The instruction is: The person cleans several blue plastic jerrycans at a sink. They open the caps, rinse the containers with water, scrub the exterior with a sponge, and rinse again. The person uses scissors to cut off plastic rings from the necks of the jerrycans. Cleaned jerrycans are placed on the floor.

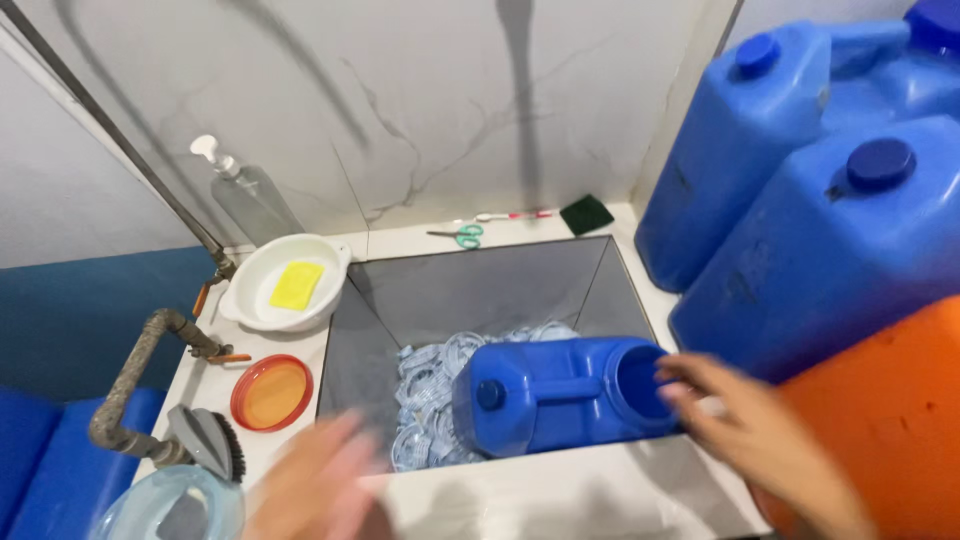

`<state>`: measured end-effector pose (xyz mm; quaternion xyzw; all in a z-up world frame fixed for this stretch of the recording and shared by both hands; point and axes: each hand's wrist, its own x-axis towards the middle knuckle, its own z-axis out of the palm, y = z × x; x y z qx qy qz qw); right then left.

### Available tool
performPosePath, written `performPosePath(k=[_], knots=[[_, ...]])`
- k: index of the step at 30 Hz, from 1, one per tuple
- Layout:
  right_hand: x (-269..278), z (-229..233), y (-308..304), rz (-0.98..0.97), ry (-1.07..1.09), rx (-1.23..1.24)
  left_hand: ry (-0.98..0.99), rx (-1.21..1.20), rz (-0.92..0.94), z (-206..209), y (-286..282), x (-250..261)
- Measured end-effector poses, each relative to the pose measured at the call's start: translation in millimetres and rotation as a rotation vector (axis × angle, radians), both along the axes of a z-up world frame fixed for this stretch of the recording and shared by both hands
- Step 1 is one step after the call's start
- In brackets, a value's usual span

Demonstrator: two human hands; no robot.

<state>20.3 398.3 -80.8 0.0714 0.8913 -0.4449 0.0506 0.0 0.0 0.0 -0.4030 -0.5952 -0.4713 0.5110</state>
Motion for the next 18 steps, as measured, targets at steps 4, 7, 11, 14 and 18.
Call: performPosePath(k=[4,7,11,14,18], knots=[[-79.0,-92.2,-24.5,0.135,-0.109,0.656,-0.4,-0.392,-0.079,-27.0,48.9,-31.0],[-105.4,-150.7,-49.2,0.045,-0.043,0.548,-0.366,-0.567,0.029,-61.9,55.6,-53.4],[-168.9,-171.2,-99.4,-0.014,0.147,0.526,-0.583,-0.503,0.228,-110.7,21.3,-102.7],[-229.4,-159.5,-144.3,0.106,0.153,0.626,-0.654,-0.42,0.434,-148.9,-27.0,-144.7],[-286.1,-144.8,-203.4,0.2,0.22,0.701,-0.717,-0.261,0.742,-182.3,-118.0,-222.4]])
